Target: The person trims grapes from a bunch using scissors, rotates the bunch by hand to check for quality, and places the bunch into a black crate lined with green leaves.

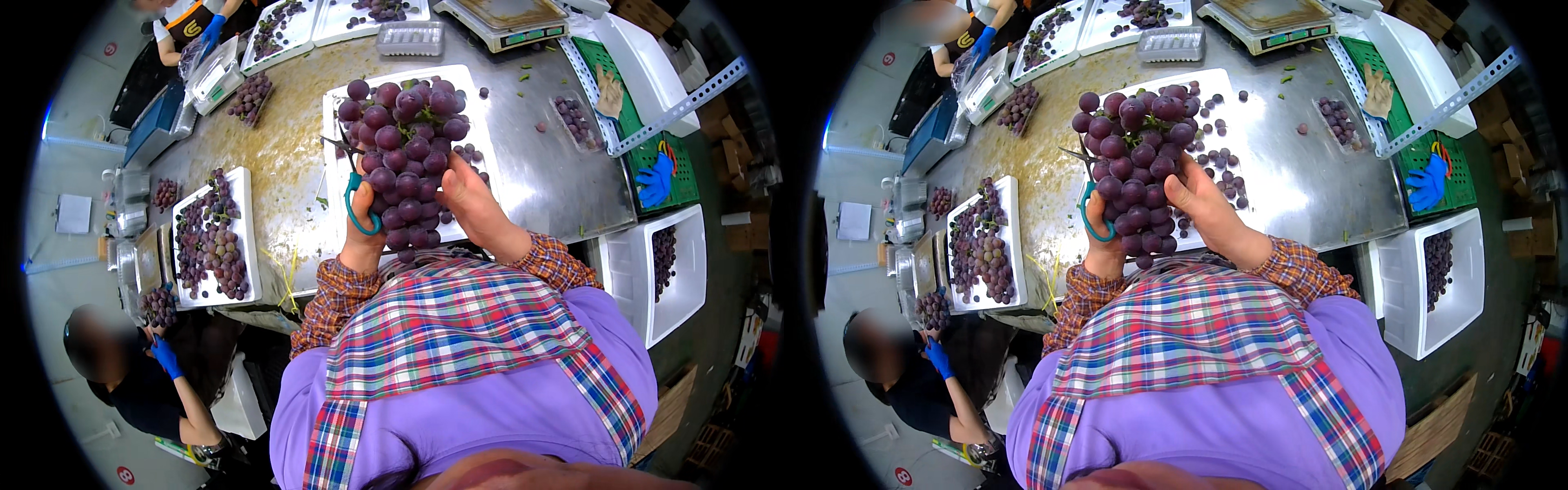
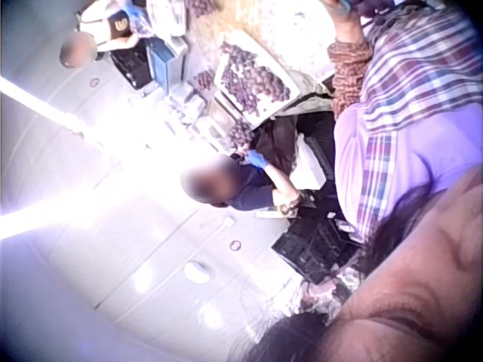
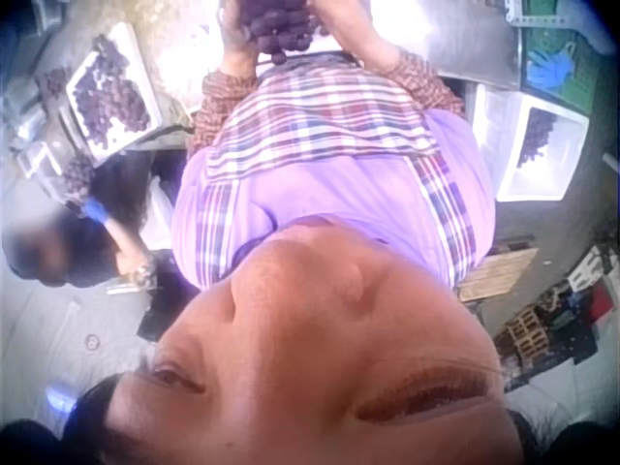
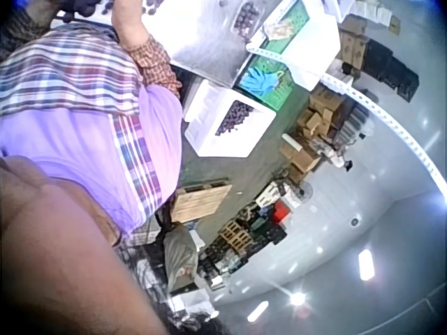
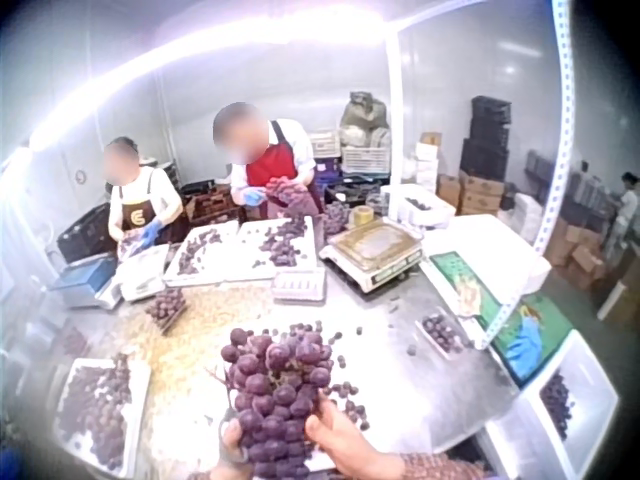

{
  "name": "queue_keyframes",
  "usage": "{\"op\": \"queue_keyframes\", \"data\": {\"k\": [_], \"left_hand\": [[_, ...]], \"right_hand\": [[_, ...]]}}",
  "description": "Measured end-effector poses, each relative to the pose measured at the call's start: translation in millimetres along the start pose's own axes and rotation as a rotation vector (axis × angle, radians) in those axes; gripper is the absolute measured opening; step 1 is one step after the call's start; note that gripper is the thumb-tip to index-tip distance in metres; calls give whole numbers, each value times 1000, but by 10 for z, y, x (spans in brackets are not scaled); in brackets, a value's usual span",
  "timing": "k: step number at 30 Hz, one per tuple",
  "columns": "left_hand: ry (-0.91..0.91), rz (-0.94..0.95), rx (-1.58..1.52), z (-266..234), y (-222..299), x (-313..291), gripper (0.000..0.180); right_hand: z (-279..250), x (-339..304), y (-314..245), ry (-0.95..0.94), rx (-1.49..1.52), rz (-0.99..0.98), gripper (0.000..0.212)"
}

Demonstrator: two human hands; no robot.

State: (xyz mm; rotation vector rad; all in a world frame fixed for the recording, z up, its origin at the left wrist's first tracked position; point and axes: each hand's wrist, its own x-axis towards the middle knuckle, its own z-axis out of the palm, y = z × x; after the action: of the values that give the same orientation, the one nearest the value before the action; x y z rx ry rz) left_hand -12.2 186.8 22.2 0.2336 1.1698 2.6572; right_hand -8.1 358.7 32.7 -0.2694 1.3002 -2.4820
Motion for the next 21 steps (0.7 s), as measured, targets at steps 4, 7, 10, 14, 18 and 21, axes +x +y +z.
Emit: {"op": "queue_keyframes", "data": {"k": [4, 7, 10, 14, 18, 21], "left_hand": [[-11, 68, 105, 207, -60, 52, 82], [-13, 94, 148, 275, -136, 98, 86], [-34, 137, 113, 299, -181, 140, 92], [-24, 188, 211, 310, -237, 196, 98], [3, 196, 345, 357, -229, 218, 84], [16, 181, 473, 333, -203, 194, 69]], "right_hand": [[-164, 89, 120, -38, 98, 4, 75], [-234, 78, 174, -53, 141, 26, 75], [-315, 86, 175, -112, 255, 61, 74], [-422, 103, 207, -148, 368, 53, 72], [-502, 162, 232, -129, 459, 37, 73], [-616, 186, 356, -127, 583, 62, 75]]}}
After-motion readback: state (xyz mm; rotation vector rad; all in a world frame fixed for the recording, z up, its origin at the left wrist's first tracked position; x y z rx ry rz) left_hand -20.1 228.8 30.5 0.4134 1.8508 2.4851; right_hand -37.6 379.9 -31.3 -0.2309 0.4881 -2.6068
